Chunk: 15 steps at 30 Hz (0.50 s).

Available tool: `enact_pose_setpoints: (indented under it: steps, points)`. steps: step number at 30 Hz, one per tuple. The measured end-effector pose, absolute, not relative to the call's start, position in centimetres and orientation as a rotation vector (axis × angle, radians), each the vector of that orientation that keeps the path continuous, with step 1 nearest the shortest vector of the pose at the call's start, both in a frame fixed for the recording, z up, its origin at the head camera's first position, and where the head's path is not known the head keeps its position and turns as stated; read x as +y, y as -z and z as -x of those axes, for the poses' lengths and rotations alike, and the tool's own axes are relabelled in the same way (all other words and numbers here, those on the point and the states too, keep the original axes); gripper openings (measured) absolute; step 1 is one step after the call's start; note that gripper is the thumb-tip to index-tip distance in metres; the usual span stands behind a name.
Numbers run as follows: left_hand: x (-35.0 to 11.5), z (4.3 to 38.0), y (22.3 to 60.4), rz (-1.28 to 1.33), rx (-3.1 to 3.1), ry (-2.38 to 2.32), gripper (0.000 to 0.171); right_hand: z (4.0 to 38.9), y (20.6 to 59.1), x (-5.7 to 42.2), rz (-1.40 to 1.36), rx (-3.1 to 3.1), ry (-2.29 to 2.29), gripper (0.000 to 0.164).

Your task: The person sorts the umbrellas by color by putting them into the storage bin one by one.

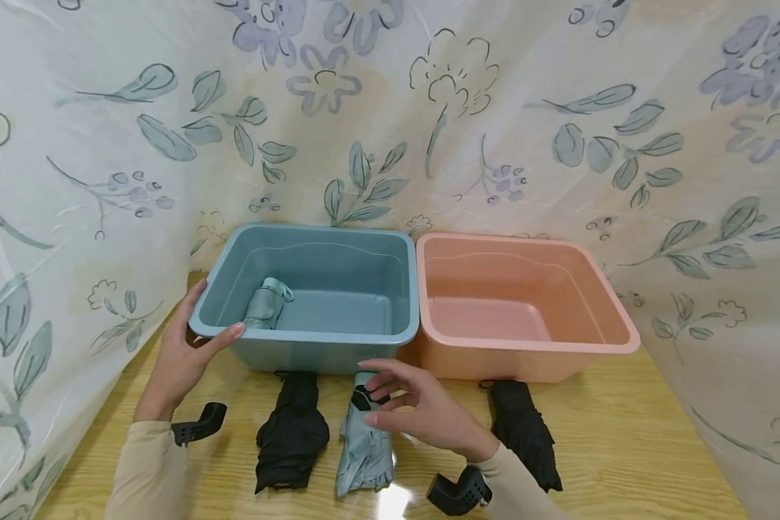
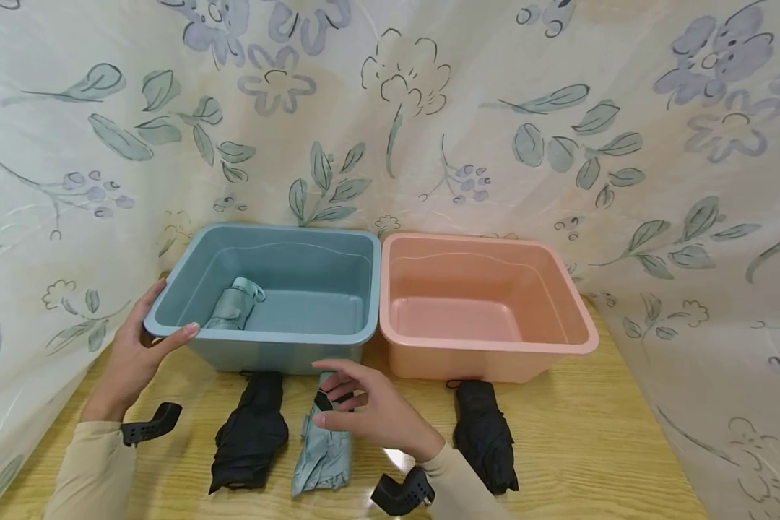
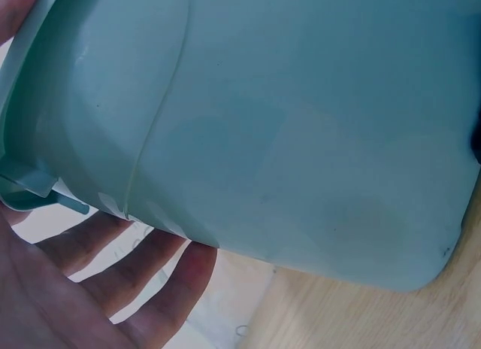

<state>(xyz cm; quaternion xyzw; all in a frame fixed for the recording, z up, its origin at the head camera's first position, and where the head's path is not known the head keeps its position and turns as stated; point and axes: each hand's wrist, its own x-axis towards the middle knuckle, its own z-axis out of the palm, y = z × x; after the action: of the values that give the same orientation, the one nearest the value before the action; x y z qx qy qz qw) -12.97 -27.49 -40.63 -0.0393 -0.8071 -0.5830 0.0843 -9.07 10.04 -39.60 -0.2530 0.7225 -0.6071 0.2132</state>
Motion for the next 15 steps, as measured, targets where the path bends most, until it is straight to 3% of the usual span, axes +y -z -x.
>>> enact_pose_setpoints:
  steps: [15]
  points:
    - [-27.3, 12.9, 40.5, 0.113, -2.416, 1.719, 0.092, 6.8, 46.1, 9.4, 0.539, 2.300, 1.577, 0.061]
